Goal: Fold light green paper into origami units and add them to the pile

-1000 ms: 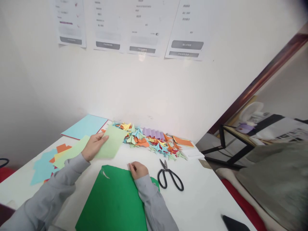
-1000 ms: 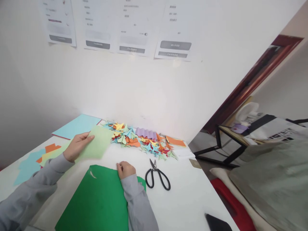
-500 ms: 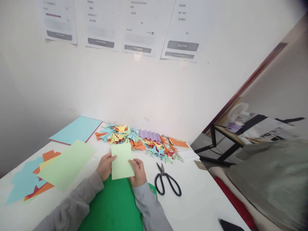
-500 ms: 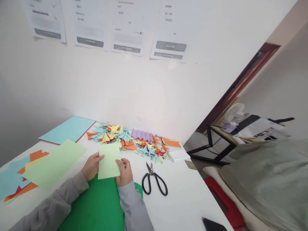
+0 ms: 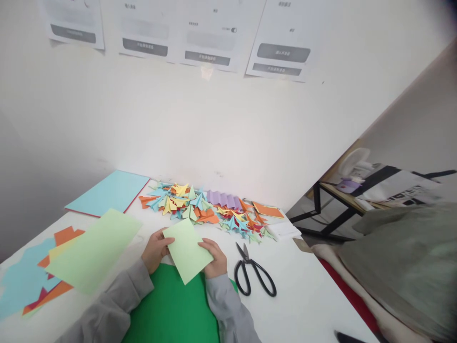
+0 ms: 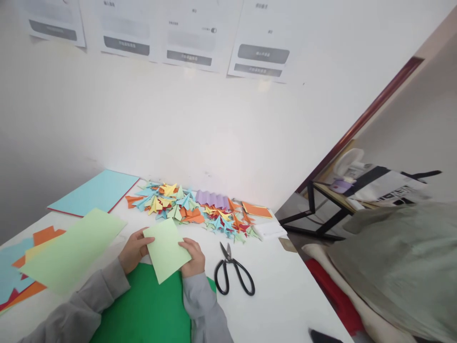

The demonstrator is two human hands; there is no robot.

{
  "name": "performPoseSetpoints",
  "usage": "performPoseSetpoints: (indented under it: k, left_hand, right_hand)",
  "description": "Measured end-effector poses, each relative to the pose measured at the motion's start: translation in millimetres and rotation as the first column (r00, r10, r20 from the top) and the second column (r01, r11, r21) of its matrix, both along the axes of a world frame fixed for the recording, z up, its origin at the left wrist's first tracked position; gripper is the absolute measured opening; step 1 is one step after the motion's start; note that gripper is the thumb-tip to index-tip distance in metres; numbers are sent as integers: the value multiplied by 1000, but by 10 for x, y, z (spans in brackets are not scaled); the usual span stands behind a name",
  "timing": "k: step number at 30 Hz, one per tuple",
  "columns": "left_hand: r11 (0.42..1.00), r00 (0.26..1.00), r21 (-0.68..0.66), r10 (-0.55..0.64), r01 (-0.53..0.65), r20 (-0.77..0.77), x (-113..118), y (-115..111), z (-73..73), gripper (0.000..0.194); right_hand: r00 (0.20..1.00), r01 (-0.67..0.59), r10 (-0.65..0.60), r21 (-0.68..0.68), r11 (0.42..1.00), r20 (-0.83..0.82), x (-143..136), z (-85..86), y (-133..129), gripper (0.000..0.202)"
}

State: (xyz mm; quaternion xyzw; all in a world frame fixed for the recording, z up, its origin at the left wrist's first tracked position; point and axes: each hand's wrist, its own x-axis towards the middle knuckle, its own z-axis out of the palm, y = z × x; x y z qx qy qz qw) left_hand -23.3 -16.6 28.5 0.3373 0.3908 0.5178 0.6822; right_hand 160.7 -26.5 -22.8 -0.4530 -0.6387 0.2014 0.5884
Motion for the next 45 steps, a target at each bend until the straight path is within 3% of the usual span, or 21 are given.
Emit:
performPoseSetpoints:
  k: [4,7,11,15,18,21,23,26,29,33,39,45]
  left_hand:
    - [998,998,-29,-64,64,17,-62,5,83,55]
    - [985,985,-23,-170,169,-32,-107,-11,123,48]
    - [960,956,-20,-281,280,-81,-119,-56,142,36]
    - [909,909,94,-412,406,65,-118,-92,164,44]
    - [881,888,181,-455,438,65,-113,-103,154,48]
    - [893,915,203,-400,403,-56,-75,-92,99,50]
    - [895,916,196,-382,399,-123,-34,-77,60,37]
    - [925,940,200,-290,324,-179,19,-57,39,21]
    - [955,970,241,-122,172,-209,40,-42,45,22]
    - [949,977,311,24,44,-210,37,-23,17,23]
    - [933,964,360,119,-27,-236,19,3,-50,23]
    - [886,935,453,241,-102,-259,-18,35,-72,21]
  right_hand:
    - [967,-145,103,-170,975,-233,33,79,10,18]
    - [911,-328,216,-298,896,-351,100,166,23,18]
    - [833,-405,181,-354,843,-523,207,194,62,18]
    - [798,-454,177,-382,805,-576,297,139,105,22]
    - [805,-446,168,-391,805,-569,325,116,115,20]
    - [810,-426,150,-393,815,-566,317,112,107,19]
    - [821,-405,134,-401,822,-555,302,110,102,24]
    - [863,-343,116,-400,850,-492,269,111,100,46]
    - [870,-269,88,-318,909,-485,199,128,88,71]
    - [866,-216,84,-218,952,-493,29,164,37,99]
    - [810,-265,138,-145,953,-570,-151,157,-15,79]
    - [861,-204,83,-191,960,-501,-99,106,2,67]
